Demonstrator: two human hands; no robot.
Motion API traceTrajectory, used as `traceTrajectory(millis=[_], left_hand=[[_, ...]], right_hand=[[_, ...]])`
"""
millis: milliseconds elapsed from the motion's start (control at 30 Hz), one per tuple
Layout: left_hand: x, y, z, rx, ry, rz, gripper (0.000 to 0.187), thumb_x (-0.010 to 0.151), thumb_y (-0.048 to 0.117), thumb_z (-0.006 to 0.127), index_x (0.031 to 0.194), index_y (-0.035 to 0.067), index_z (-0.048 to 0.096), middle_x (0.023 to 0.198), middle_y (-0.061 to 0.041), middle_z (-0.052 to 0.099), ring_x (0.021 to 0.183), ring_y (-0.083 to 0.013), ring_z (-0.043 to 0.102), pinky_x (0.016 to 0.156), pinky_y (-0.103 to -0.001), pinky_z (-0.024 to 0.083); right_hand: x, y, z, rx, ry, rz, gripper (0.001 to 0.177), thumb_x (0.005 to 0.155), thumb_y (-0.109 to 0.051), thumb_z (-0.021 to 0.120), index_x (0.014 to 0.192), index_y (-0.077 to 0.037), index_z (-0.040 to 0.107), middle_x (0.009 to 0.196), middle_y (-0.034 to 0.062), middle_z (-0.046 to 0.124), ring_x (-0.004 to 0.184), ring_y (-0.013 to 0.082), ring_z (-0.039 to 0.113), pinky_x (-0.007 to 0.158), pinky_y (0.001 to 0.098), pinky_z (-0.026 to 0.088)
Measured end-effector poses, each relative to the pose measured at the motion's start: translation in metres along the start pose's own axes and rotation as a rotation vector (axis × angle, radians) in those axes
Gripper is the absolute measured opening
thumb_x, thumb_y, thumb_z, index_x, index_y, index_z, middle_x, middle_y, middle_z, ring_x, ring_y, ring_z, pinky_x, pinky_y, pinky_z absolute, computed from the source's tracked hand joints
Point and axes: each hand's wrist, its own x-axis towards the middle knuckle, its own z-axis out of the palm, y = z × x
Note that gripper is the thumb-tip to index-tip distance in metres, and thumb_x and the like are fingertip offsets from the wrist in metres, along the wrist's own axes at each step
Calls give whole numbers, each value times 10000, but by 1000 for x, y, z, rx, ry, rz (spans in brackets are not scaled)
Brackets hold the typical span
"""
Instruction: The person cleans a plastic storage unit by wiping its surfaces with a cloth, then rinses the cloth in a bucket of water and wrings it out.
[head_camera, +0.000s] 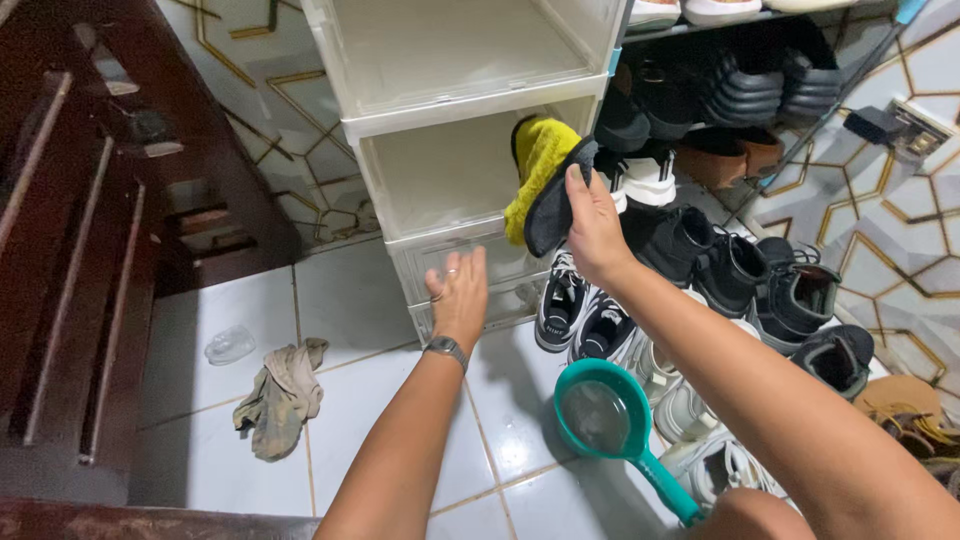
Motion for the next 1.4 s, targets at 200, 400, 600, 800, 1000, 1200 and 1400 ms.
traceTrajectory(millis=[200,400,600,800,1000,1200,1400], left_hand=[[12,2,-5,69,99,0,631,916,203,609,1528,245,459,1317,63,540,1254,-163,493,980,-474,289],[31,17,-10,146,128,-65,556,834,218,611,1384,243,532,1250,80,542,1180,-140,530,914,-455,309],[36,25,-13,180,219,-79,197,919,250,594,1114,225,587,1061,36,571,1138,-159,551,972,-421,315],[-2,17,-31,-75,154,120,115,932,196,561,1046,187,570,984,-8,556,1022,-185,570,939,-402,378],[-68,4,-48,-406,-24,383,196,875,105,574,1068,143,573,1006,-38,568,969,-209,597,869,-410,413],[-99,9,-28,-467,-219,398,313,824,35,606,1118,138,576,1070,-46,571,1026,-224,600,881,-415,410],[-82,-15,-5,-620,32,54,349,861,178,654,1203,146,590,1310,-56,597,1279,-234,554,1009,-594,315]], right_hand=[[-4,4,-14,-95,112,-2,392,1136,-312,464,1365,-10,565,1242,31,665,1107,107,628,1001,289,504],[-7,6,-16,-37,89,37,379,1116,-297,469,1388,-46,552,1251,5,637,1110,86,605,994,265,483],[-7,34,-26,-28,194,-28,411,1174,-256,484,1491,6,488,1284,50,536,1169,126,489,1059,288,410],[-8,36,-23,-769,283,-430,468,1142,-179,450,1547,43,377,1653,208,317,1540,329,288,1285,371,169],[-17,39,-15,-730,274,-384,517,1143,-161,439,1589,56,296,1700,221,243,1594,350,211,1303,378,127],[-37,62,-12,-719,184,-336,538,1131,-185,434,1586,57,283,1701,236,221,1597,360,209,1300,378,134],[-81,117,-4,-1051,165,-33,541,1069,-229,535,1555,-57,371,1564,420,25,1430,577,167,1215,465,208]])
